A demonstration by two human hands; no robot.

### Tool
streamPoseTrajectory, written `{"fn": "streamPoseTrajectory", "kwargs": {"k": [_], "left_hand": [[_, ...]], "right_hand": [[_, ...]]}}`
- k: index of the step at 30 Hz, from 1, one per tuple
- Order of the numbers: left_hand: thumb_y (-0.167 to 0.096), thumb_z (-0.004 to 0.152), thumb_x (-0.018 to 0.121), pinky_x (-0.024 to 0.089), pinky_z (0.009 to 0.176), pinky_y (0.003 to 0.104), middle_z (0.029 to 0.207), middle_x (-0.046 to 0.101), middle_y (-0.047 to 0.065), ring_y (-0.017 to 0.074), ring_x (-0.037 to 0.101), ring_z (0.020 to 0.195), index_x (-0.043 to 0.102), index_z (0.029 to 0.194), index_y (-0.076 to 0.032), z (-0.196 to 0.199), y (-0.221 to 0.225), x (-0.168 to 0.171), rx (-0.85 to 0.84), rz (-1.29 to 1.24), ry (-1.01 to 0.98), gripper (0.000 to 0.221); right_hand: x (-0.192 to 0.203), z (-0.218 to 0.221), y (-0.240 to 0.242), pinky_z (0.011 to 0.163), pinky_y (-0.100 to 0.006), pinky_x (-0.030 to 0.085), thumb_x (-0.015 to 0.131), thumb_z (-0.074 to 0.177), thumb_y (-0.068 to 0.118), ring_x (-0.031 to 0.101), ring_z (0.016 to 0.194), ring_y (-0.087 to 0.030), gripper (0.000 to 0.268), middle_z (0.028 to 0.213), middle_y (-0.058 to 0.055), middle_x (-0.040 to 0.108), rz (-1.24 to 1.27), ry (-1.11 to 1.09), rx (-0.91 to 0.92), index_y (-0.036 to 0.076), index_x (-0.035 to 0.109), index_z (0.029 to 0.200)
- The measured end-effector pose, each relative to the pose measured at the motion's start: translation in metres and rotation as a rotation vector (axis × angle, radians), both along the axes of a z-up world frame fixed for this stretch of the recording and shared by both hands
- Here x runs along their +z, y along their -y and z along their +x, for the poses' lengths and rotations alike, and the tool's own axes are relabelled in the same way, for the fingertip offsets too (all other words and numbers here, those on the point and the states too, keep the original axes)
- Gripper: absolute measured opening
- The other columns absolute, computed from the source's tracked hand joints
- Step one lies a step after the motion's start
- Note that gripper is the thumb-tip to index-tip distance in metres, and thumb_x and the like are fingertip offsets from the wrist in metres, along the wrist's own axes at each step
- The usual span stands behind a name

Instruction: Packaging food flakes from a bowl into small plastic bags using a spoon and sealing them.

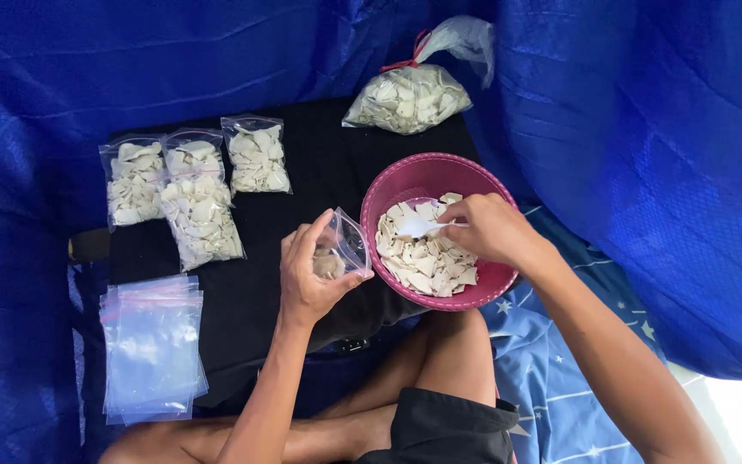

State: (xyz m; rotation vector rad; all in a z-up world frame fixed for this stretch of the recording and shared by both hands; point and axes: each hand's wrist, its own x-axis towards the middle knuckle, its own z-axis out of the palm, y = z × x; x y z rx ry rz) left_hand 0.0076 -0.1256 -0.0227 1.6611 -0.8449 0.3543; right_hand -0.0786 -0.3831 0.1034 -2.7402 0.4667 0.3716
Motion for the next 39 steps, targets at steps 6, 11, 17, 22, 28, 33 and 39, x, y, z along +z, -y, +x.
{"fn": "streamPoseTrajectory", "kwargs": {"k": [6, 11, 17, 22, 28, 33, 39], "left_hand": [[-0.067, 0.069, 0.082, 0.039, 0.102, 0.041, 0.099, 0.067, 0.008, 0.0221, 0.066, 0.091, 0.055, 0.141, -0.005, 0.001, 0.001, -0.003, -0.008, -0.014, -0.006, 0.099], [-0.067, 0.068, 0.083, 0.038, 0.103, 0.038, 0.098, 0.067, 0.007, 0.0215, 0.066, 0.092, 0.056, 0.141, -0.005, 0.001, 0.001, -0.003, 0.000, -0.009, -0.019, 0.100], [-0.060, 0.067, 0.086, 0.038, 0.104, 0.038, 0.098, 0.067, 0.008, 0.0225, 0.066, 0.093, 0.057, 0.141, -0.005, -0.001, 0.001, -0.003, 0.005, -0.016, -0.018, 0.097], [-0.066, 0.072, 0.080, 0.039, 0.102, 0.038, 0.099, 0.067, 0.005, 0.0199, 0.066, 0.093, 0.056, 0.141, -0.006, -0.002, 0.000, 0.001, -0.004, -0.012, -0.025, 0.094], [-0.063, 0.070, 0.084, 0.039, 0.102, 0.039, 0.098, 0.068, 0.006, 0.0216, 0.067, 0.093, 0.056, 0.142, -0.006, 0.000, 0.002, -0.002, -0.001, -0.012, -0.036, 0.096], [-0.069, 0.071, 0.080, 0.039, 0.103, 0.039, 0.100, 0.067, 0.007, 0.0219, 0.066, 0.092, 0.055, 0.143, -0.007, 0.000, 0.001, -0.003, 0.009, -0.010, -0.034, 0.098], [-0.069, 0.071, 0.080, 0.039, 0.102, 0.040, 0.100, 0.067, 0.006, 0.0213, 0.066, 0.092, 0.055, 0.143, -0.007, 0.000, 0.001, -0.006, 0.014, -0.001, -0.028, 0.098]], "right_hand": [[0.018, -0.010, 0.000, 0.093, -0.052, 0.056, 0.068, 0.086, 0.022, 0.073, 0.103, -0.043, 0.031, 0.095, -0.021, 0.080, 0.129, 0.020, -0.035, 0.009, 0.081, 0.110], [0.046, -0.010, -0.013, 0.086, -0.048, 0.058, 0.070, 0.084, 0.026, 0.075, 0.094, -0.035, 0.029, 0.090, -0.012, 0.081, 0.163, 0.045, -0.028, 0.017, 0.082, 0.109], [0.069, 0.000, -0.057, 0.084, -0.052, 0.058, 0.067, 0.087, 0.034, 0.073, 0.096, -0.038, 0.025, 0.096, -0.007, 0.080, -0.096, 0.125, 0.175, 0.024, 0.082, 0.105], [0.060, -0.001, -0.054, 0.075, -0.041, 0.061, 0.066, 0.088, 0.037, 0.074, 0.089, -0.024, 0.017, 0.090, 0.005, 0.075, -0.402, 0.247, 0.247, 0.032, 0.077, 0.100], [0.005, -0.001, -0.003, 0.071, -0.046, 0.062, 0.065, 0.085, 0.041, 0.077, 0.080, -0.031, 0.019, 0.081, -0.002, 0.076, -0.567, 0.024, 0.067, 0.029, 0.079, 0.091], [-0.022, 0.002, 0.001, 0.084, -0.047, 0.060, 0.066, 0.087, 0.040, 0.076, 0.096, -0.037, 0.022, 0.093, -0.007, 0.080, -0.289, -0.025, 0.064, 0.034, 0.082, 0.101], [-0.011, 0.003, 0.020, 0.094, -0.053, 0.056, 0.070, 0.082, 0.035, 0.071, 0.107, -0.043, 0.029, 0.098, -0.012, 0.081, -0.004, -0.015, -0.008, 0.023, 0.083, 0.105]]}}
